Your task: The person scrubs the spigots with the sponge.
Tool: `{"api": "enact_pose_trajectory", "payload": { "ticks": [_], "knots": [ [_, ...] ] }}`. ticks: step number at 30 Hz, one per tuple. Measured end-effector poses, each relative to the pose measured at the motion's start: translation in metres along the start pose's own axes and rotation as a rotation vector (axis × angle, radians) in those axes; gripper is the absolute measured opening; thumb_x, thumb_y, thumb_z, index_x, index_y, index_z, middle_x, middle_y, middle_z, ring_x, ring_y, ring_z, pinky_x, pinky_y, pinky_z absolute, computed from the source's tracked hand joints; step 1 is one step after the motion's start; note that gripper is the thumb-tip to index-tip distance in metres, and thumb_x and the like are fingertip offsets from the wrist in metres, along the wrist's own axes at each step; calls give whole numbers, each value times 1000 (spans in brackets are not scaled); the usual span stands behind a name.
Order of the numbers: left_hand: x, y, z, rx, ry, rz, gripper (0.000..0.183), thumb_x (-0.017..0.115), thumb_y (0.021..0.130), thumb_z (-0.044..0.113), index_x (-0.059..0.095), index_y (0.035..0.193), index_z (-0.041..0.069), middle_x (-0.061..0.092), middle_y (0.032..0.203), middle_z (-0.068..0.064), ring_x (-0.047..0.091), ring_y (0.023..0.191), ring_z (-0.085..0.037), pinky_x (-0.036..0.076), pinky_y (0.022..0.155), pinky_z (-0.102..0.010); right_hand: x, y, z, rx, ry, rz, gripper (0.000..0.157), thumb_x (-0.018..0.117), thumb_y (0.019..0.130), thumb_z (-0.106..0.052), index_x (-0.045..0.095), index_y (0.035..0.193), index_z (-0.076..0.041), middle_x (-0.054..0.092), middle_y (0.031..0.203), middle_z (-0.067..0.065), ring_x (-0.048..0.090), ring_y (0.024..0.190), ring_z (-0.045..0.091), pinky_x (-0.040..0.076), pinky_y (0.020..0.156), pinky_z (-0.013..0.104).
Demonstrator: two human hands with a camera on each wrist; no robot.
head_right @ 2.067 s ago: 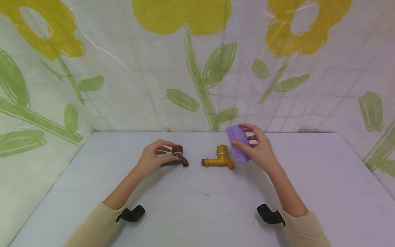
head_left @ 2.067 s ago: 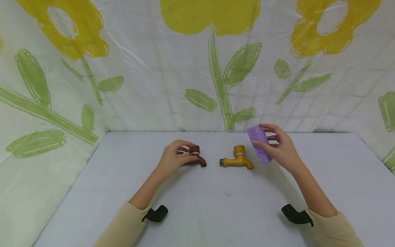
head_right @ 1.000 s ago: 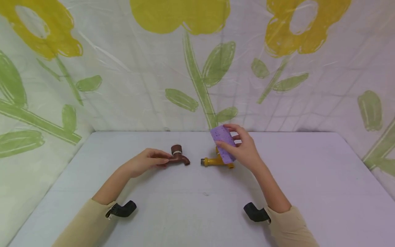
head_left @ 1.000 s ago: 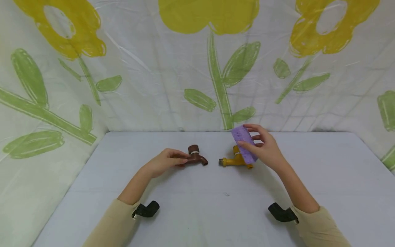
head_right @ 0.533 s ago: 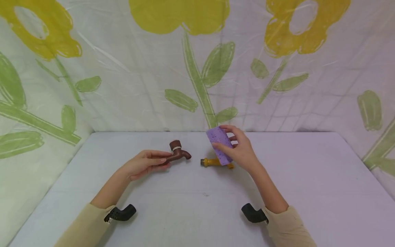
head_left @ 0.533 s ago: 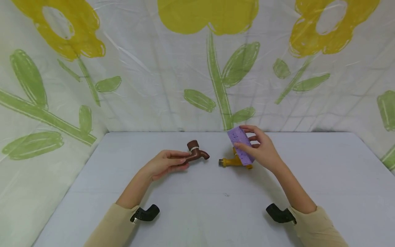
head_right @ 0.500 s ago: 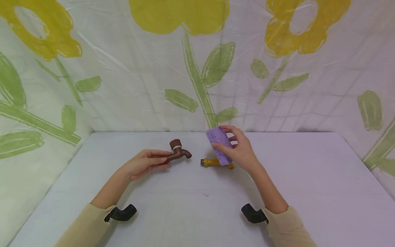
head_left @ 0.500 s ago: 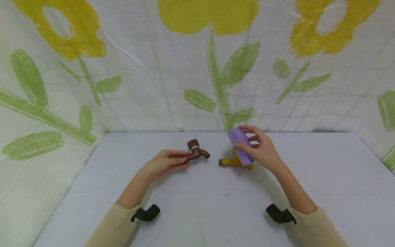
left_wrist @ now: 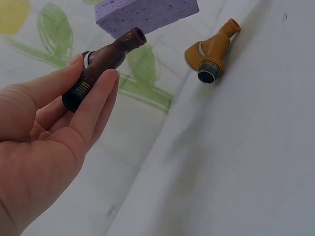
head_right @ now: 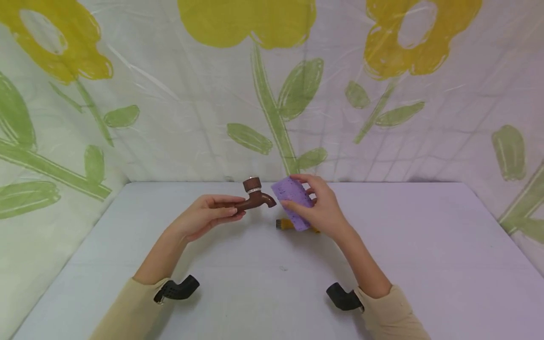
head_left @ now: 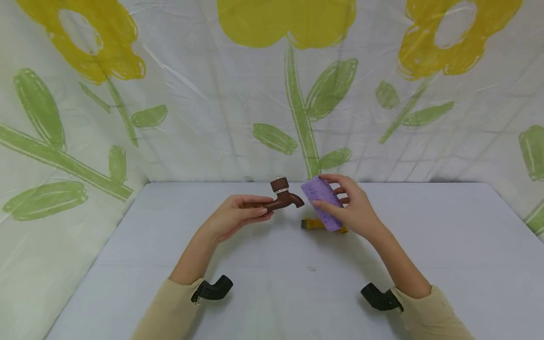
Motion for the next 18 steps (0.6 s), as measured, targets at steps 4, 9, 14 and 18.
{"api": "enact_pose_trajectory", "payload": {
  "ticks": [4,9,14,18],
  "knots": [
    [8,3,7,25,-4,-14,44,55,102,-13,47,143,-23,65,133,-22,75,107,-18,59,101,-36,3,0,-5,-11,-14,-8,63,85,92,-21,58,149,-15,58,144,9,60,109,26,55,88,36],
    [14,6,13,54,-30,-6,43,55,101,-13,48,142,-23,67,129,-17,75,107,-18,59,101,-35,1,-2,-15,-54,-45,5,60,83,93,-20,61,148,-14,61,139,12,61,107,26,56,86,40],
    [17,7,15,66,-52,0,41,56,101,-14,50,141,-23,70,125,-15,76,105,-18,60,100,-36,-2,-5,-25,-100,-84,24,58,85,91,-20,64,144,-15,62,134,11,57,106,22,54,81,35],
    [18,6,16,70,-63,-1,40,56,101,-15,52,140,-22,71,122,-12,76,103,-18,60,100,-36,-9,-7,-31,-142,-119,68,56,86,89,-17,66,142,-12,63,133,13,57,109,24,51,80,34]
  ]
}}
Point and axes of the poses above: each hand's wrist, its own y-axis towards the middle knuckle, its own x-axis out of the palm, z = x × y, the point moved 10 cm from there along y, towards the middle knuckle
